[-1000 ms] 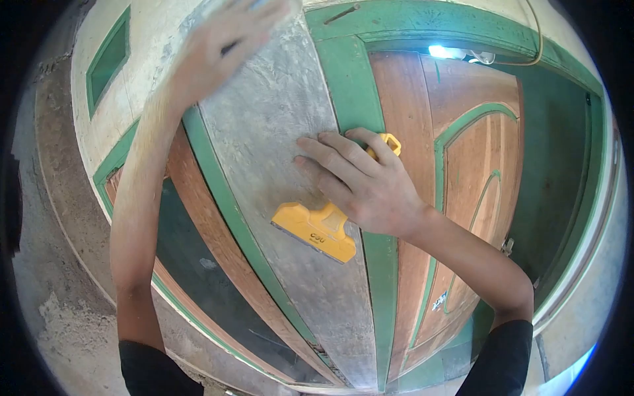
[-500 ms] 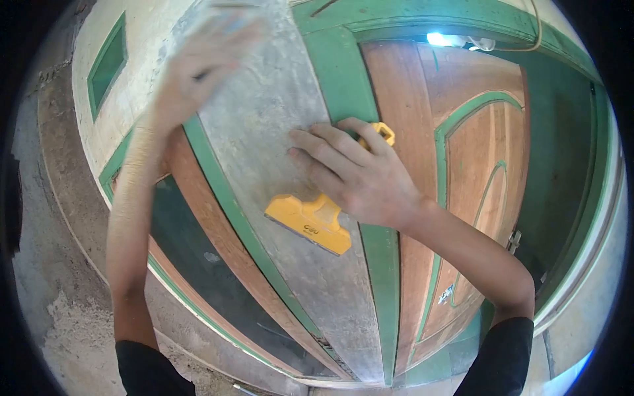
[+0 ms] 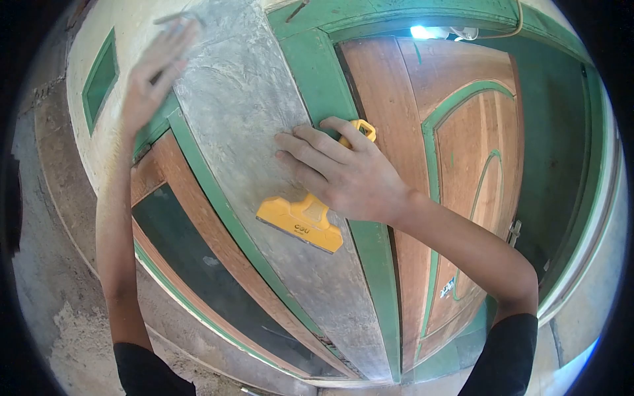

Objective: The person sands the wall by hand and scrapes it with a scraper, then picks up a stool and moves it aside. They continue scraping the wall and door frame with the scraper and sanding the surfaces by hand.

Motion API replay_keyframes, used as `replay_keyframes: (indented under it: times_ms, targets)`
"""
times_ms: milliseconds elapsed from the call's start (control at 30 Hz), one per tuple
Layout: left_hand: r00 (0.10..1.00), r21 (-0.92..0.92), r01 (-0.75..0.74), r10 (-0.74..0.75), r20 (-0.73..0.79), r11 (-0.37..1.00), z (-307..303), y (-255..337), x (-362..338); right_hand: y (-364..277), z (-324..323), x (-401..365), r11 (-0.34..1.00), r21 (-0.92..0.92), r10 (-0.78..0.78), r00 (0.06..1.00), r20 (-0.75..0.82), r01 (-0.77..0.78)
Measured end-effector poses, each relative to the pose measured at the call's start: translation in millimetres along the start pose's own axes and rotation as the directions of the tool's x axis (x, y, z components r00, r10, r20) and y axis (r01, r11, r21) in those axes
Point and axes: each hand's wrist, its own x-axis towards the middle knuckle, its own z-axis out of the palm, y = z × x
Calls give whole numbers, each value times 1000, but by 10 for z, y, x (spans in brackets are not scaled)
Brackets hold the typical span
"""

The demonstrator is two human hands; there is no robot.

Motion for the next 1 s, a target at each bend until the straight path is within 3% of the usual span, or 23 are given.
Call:
replay_keyframes:
  times_ms: [33, 67, 133, 167, 233, 267, 333, 367, 433, 467, 533, 567, 633, 700, 767, 833, 900, 967, 1000]
  targets:
    - [988, -39, 115, -118, -103, 993, -16, -99, -31, -9, 11, 6, 1000, -4, 12, 1000, -15, -12]
    - [987, -38, 124, -127, -98, 992, -36, -34, 19, -35, 34, 24, 1000, 0, 21, 999, -30, -21]
    - [932, -70, 347, -352, -84, 935, -4, 256, 238, -38, 24, 43, 1000, 2, 21, 999, -32, -21]
    - [928, -70, 360, -365, -75, 930, 39, 373, 256, -36, 12, 51, 1000, -11, 27, 999, -34, -27]
    - [993, -76, 120, -120, 3, 990, 110, 622, 234, -45, 5, 66, 1000, -12, 27, 999, -30, -28]
    - [991, -88, 133, -132, 11, 987, 146, 732, 174, -52, -1, 64, 999, -27, 31, 999, -31, -32]
    - [993, -300, 102, -79, 89, 948, 230, 924, 29, -44, -2, 66, 999, -35, 25, 999, -23, -25]
    - [991, -313, 115, -88, 98, 943, 277, 948, -77, -49, 2, 61, 999, -52, 15, 999, -28, -16]
    - [995, -225, -99, 94, -32, 969, 353, 1006, -315, -92, -9, 53, 999, -33, 39, 999, -2, -39]
    - [997, -242, -81, 77, -24, 967, 372, 1100, -426, -118, -43, 59, 998, -34, 62, 998, 25, -61]
    - [980, -334, 159, -188, -58, 929, 365, 1333, -698, -222, -161, 86, 989, 41, 140, 986, 93, -144]
    - [976, -342, 180, -210, -52, 922, 308, 1484, -808, -286, -258, 88, 989, 56, 132, 985, 109, -138]
    - [937, -502, 238, -333, -107, 831, 139, 1888, -1035, -456, -470, 26, 949, 123, 261, 944, 204, -289]
    - [821, -652, 330, -548, -160, 683, 87, 2425, -1395, -709, -716, -181, 906, 156, 334, 890, 310, -394]
    - [630, -749, 513, -776, -5, 420, -86, 3166, -1795, -979, -1037, -403, 779, 153, 425, 693, 582, -607]
    - [546, -762, 593, -826, 142, 261, -101, 3785, -2232, -1220, -1171, -776, 649, 162, 354, 483, 801, -744]
    - [369, -572, 811, -865, 341, 121, -185, 4353, -2517, -1468, -1173, -1076, 404, 86, 185, 173, 967, -911]
    - [88, -468, 866, -869, 488, -176, -208, 4856, -2760, -1827, -1036, -1636, 238, 108, 59, 125, 990, -965]
    - [-27, -434, 852, -852, 522, -293, -219, 5086, -2890, -1968, -1000, -1735, 141, -9, 10, -8, 1000, -990]
